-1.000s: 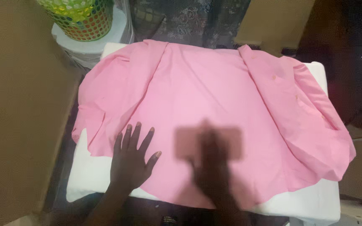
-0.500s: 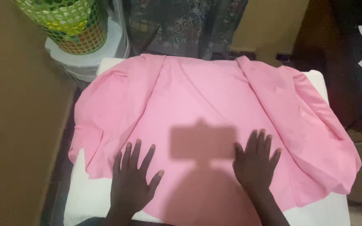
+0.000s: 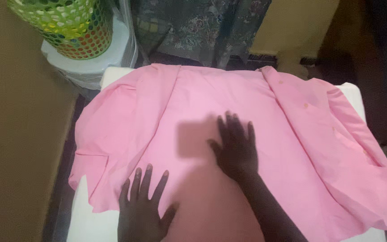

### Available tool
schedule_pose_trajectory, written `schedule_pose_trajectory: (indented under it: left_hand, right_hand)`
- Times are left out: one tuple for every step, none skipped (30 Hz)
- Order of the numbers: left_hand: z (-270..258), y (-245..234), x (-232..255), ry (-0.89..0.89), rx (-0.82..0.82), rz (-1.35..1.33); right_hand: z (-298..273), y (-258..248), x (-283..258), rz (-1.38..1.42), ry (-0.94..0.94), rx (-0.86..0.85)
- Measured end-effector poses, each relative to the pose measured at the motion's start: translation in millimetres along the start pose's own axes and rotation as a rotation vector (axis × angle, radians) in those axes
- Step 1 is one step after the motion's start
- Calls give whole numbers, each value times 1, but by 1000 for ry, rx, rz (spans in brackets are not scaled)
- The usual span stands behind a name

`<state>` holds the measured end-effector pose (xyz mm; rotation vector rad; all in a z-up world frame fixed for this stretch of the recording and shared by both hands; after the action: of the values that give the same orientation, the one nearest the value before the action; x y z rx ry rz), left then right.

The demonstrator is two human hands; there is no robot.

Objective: The person lays out a pink garment on a flat surface and smooths it with their hands.

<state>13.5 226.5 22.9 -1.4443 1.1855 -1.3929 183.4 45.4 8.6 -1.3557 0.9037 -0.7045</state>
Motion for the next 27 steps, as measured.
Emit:
schedule_pose_trajectory:
  left_hand:
    - [-1, 3, -2, -1, 2, -10]
    - [-3, 7, -5, -3, 4, -20]
    - [-4, 12, -7, -8, 1, -2]
    - [-5, 18, -10, -13, -1, 15]
    - [-4, 24, -12, -17, 2, 31]
    - [-7, 25, -10, 12, 72, 78]
    - [-8, 25, -9, 40, 148, 129]
    - [-7, 24, -8, 67, 224, 180]
    - [1, 29, -7, 95, 216, 172]
    - [12, 34, -1, 122, 208, 164]
    - [15, 35, 8, 151, 182, 150]
    - [24, 36, 14, 162, 110, 75]
    - [39, 37, 21, 174, 36, -2]
    - [59, 36, 27, 186, -38, -79]
    - [84, 35, 30, 200, -102, -148]
    - [109, 33, 32, 213, -166, -217]
    - [126, 34, 33, 227, -234, -288]
    - [142, 22, 29, 267, -105, -241]
    - [158, 10, 21, 304, 27, -195]
    - [171, 3, 10, 311, 112, -189]
    - [179, -5, -4, 312, 196, -182]
    - [183, -12, -14, 313, 280, -175]
    - [190, -8, -22, 268, 211, -144]
    - [195, -5, -30, 224, 143, -113]
    - [195, -1, -33, 180, 70, -88]
    - [194, -3, -33, 168, 76, -120]
    - [194, -5, -31, 162, 80, -152]
  right_hand:
    - [1, -2, 4, -37, 36, 1]
    - [1, -3, 2, -29, 33, 19]
    - [-2, -5, 1, -21, 30, 38]
    - [-5, -6, 0, -14, 28, 57]
    - [-5, -7, -1, -27, 28, 60]
    - [-6, -9, -2, -40, 28, 62]
    - [-4, -11, -4, -52, 27, 70]
    - [-3, -11, -6, -36, 29, 52]
    - [-3, -12, -6, -22, 32, 38]
    - [1, -13, -4, -8, 35, 24]
    - [2, -11, -3, -2, 44, -1]
    - [3, -9, -1, 4, 53, -27]
    - [4, -8, 1, 9, 63, -54]
    - [2, -7, 1, 2, 64, -78]
    - [6, -8, 1, -7, 62, -88]
    - [10, -9, 2, -16, 61, -99]
    - [10, -9, 2, -4, 69, -107]
    - [8, -9, 1, 9, 77, -115]
    - [8, -9, 1, 21, 82, -121]
    - [9, -11, 1, 18, 84, -114]
    - [8, -12, 0, 17, 83, -109]
    - [9, -13, 0, 16, 82, -104]
    - [9, -12, 1, 35, 88, -112]
    - [9, -12, 2, 54, 95, -121]
    - [7, -10, 4, 70, 105, -136]
    - [8, -10, 3, 65, 90, -126]
    - [9, -10, 4, 59, 81, -115]
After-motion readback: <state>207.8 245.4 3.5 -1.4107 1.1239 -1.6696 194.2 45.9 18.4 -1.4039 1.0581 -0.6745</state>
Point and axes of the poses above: each hand's wrist, its own z-axis towards the middle knuckle, its own y-axis out of the palm, x = y × z, the point moved 8 cm from there along z, towards the middle knuckle, and after that the axes turned 15 degrees about -x, right-handed, at the moved point
